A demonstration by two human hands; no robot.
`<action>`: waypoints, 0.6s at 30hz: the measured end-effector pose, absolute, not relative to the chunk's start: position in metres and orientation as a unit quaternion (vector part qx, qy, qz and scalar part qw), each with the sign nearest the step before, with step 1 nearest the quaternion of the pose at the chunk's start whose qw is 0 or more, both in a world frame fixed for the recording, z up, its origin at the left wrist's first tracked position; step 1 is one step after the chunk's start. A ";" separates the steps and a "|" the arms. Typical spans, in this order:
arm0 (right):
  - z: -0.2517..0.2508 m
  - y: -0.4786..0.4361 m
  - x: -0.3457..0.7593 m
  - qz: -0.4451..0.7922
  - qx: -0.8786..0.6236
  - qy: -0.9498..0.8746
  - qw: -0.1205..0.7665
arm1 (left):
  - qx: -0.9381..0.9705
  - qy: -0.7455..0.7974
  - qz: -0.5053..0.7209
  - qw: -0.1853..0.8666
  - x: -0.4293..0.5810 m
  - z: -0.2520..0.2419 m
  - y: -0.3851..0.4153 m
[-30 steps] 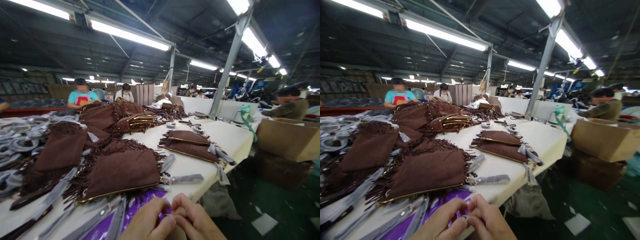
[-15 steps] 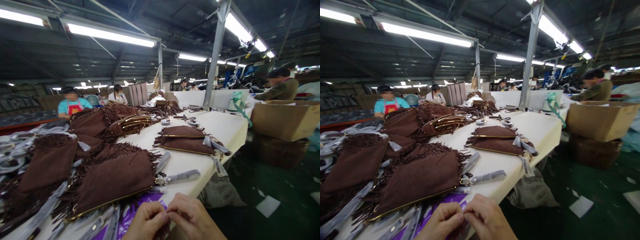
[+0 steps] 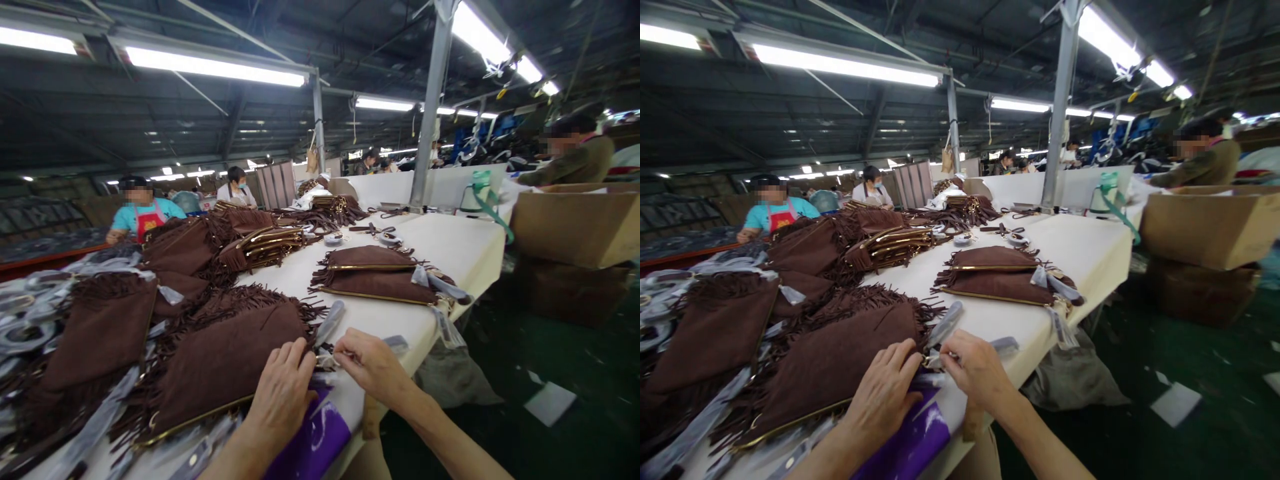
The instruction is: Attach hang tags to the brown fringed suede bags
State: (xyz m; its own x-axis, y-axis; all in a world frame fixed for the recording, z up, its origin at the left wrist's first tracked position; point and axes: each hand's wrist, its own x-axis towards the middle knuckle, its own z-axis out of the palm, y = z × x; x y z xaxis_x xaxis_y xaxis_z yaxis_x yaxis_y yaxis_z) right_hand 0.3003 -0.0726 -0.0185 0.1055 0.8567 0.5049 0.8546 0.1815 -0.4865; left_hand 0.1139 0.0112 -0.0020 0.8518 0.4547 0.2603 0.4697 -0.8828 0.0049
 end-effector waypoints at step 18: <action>-0.013 -0.051 0.299 -0.070 -0.665 -0.677 0.308 | -0.963 -0.227 -0.144 0.010 0.117 -0.017 0.037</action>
State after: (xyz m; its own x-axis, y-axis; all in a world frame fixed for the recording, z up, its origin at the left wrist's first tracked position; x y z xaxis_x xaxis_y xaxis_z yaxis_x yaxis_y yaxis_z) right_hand 0.2986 -0.0513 -0.0135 0.0731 0.8569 0.5103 0.9433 0.1067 -0.3144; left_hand 0.1168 0.0366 -0.0174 0.8549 0.4353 0.2821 0.4409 -0.8963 0.0470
